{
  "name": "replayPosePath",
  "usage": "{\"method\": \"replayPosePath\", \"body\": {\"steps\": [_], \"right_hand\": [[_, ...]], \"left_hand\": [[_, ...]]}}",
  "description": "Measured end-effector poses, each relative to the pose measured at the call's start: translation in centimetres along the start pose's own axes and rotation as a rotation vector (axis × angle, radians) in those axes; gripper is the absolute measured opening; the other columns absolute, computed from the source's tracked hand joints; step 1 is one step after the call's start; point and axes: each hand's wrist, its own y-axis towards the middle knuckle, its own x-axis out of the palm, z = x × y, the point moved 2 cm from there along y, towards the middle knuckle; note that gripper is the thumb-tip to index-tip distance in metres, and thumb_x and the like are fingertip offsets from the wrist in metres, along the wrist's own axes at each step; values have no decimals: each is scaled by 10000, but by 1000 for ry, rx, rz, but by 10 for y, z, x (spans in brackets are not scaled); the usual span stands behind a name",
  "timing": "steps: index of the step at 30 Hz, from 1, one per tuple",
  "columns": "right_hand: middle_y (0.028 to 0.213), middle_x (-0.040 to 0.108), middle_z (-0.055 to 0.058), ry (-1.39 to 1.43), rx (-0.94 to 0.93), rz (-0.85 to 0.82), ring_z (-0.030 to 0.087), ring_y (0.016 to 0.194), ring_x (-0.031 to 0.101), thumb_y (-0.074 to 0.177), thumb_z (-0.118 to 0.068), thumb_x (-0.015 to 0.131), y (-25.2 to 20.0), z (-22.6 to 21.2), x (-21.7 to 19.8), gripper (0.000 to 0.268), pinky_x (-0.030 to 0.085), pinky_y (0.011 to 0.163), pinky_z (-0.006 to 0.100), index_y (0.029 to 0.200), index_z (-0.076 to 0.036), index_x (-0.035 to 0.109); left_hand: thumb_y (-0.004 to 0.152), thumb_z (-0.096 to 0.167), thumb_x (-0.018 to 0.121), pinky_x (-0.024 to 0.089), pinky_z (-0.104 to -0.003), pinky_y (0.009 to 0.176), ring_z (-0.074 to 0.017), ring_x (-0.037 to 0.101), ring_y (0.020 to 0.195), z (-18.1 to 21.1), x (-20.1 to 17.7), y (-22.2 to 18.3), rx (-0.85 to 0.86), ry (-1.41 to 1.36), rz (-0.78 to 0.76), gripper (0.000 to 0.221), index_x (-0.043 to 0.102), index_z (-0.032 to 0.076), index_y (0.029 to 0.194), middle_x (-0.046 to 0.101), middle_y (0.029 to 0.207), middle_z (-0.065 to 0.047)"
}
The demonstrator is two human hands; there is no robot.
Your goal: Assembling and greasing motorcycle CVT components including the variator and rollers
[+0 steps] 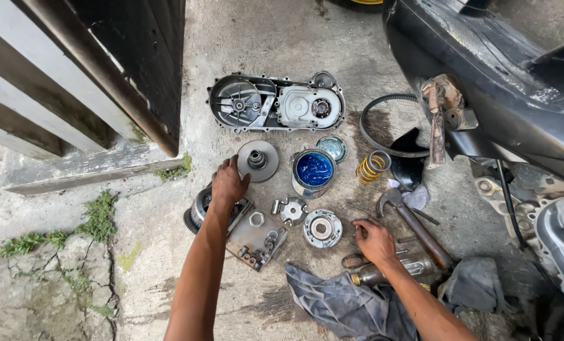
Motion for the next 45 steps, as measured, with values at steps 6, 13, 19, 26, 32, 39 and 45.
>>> {"method": "replayPosePath", "body": {"steps": [6,13,19,26,32,39,45], "right_hand": [[915,763,26,12,-30,-13,303,904,746,910,-202,595,5,2,-2,258,629,802,454,1043,-285,799],[962,757,-3,107,-175,36,208,717,694,784,-49,663,1,5,-12,280,584,700,326,1028,-133,771],[929,732,-2,69,-171,-41,197,652,662,814,-77,644,0,11,-13,265,580,661,344,1038,-140,770],[1170,767,-33,38,-205,-59,168,976,755,803,-36,638,-10,15,-13,265,609,900,283,1015,-102,783],[1175,770,-61,48,-222,-40,186,995,747,804,-80,628,-14,23,-9,245,591,889,311,987,-120,787],[1087,790,78,27,-124,-220,327,1073,725,919,-235,647,-18,12,-26,258,587,930,458,1137,-200,782],[1123,747,162,-82,-318,-587,438,1133,670,742,-404,861,-39,-13,-49,543,542,1000,584,1200,-139,738]], "left_hand": [[860,273,749,545,-588,1013,-448,629,1223,15,27,34,-3,-191,-36,739,451,98,1513,592,1365,-195],[742,179,829,581,-488,831,-444,691,936,27,46,44,73,-348,260,633,608,-16,1302,677,1172,-255],[794,192,833,597,-476,742,-424,690,833,41,31,31,39,-320,287,507,631,-96,1160,666,1106,-286],[829,193,820,616,-447,740,-403,713,853,59,-5,14,-7,-324,287,531,636,-118,1219,662,1153,-283],[829,255,808,590,-442,776,-388,699,871,70,-41,3,29,-438,382,521,668,-84,1198,677,1097,-264],[845,529,762,583,-544,808,-436,708,941,63,-74,-29,-31,-346,409,529,717,29,1015,693,919,-209],[794,516,800,604,-494,757,-401,726,904,45,-88,-64,35,-252,358,527,732,40,1009,691,898,-171]]}}
